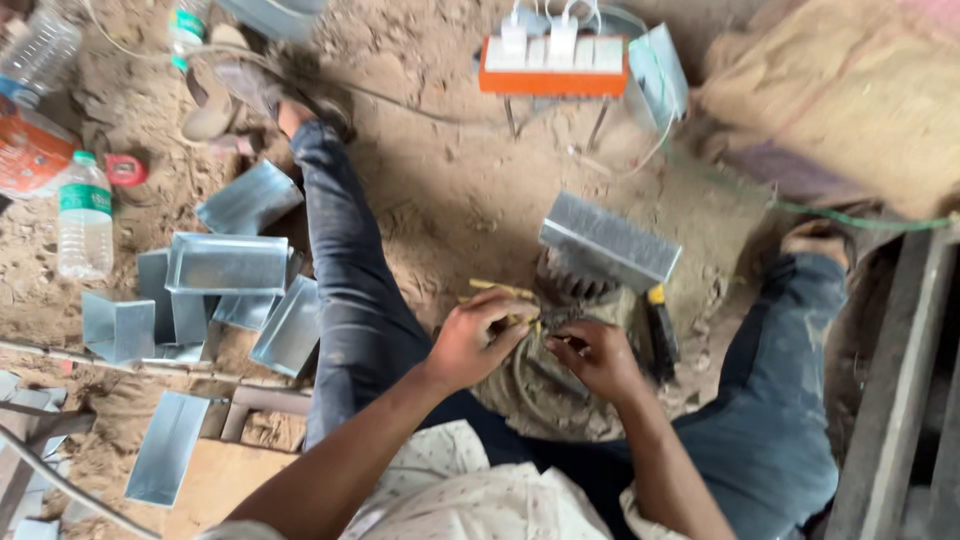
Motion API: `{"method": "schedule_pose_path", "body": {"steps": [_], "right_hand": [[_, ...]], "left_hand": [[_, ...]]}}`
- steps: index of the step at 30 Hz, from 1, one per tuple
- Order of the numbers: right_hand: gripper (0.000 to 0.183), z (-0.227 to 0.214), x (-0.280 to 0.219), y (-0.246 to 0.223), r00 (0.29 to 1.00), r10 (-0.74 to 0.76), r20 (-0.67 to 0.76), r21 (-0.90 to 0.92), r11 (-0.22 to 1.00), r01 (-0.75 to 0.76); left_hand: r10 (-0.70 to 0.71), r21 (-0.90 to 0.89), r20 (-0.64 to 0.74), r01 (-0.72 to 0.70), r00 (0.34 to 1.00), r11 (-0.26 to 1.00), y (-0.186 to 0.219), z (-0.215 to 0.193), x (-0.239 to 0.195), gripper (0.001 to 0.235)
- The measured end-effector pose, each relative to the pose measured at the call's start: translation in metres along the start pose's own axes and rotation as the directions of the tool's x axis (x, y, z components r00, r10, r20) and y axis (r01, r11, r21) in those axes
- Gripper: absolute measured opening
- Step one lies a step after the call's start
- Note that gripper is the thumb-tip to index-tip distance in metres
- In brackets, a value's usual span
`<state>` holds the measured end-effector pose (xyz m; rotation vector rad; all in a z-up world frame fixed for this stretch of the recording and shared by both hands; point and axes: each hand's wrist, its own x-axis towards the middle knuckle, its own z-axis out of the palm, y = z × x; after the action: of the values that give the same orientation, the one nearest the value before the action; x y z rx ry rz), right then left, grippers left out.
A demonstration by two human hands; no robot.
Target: The person sits on the ground and welds the corners of rectangular metal boxes using a handheld welding tool. They handle multiple metal boxes, positioning them on a gear-like support, welding seams, and occasionally using a hammer to adjust the metal.
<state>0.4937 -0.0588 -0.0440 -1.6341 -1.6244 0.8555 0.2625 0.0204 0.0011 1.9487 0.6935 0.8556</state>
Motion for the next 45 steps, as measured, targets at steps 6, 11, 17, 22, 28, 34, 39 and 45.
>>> {"method": "schedule_pose_path", "body": {"steps": [6,11,17,22,28,34,39,45], "right_hand": [[0.023,0.009,-0.008,0.043,0.987,-0.015,0.16,-0.193,0.98,0.046],[0.032,0.009,-0.005,0.043,0.912,0.334,0.237,-0.177,0.938,-0.297],[0.029,0.013,-0.012,0.045,0.922,0.294,0.252,-0.43,0.888,-0.165],[0.033,0.031,-0.008,0.044,0.682,0.667,0.3,-0.612,0.683,-0.399],[0.038,0.07,-0.002,0.094,0.658,0.666,0.351,-0.768,0.607,-0.204],[0.023,0.111,-0.009,0.145,0.733,0.598,0.325,-0.815,0.57,-0.105],[0.046,0.129,-0.003,0.167,0.647,0.705,0.29,-0.809,0.542,-0.229],[0.035,0.143,-0.002,0.18,0.689,0.66,0.3,-0.778,0.587,-0.224]], "left_hand": [[-0.149,0.205,0.359,0.078,0.921,0.976,-0.069,0.049,-0.011,0.031],[-0.532,0.565,0.73,0.061,0.43,0.823,-0.119,0.068,-0.043,0.031],[-0.412,0.449,0.885,-0.162,0.218,0.879,-0.121,0.081,-0.072,0.032],[-0.569,0.586,0.806,-0.091,0.164,0.805,-0.099,0.065,-0.066,0.033],[-0.364,0.399,0.783,0.042,0.505,0.916,-0.098,0.058,-0.051,0.036],[-0.312,0.286,0.665,0.155,0.678,0.946,-0.067,0.039,-0.028,0.03],[-0.137,0.225,0.531,0.016,0.836,0.974,-0.024,0.039,0.022,0.036],[0.135,0.376,0.309,-0.252,0.941,0.892,-0.009,0.074,0.113,0.067]]}}
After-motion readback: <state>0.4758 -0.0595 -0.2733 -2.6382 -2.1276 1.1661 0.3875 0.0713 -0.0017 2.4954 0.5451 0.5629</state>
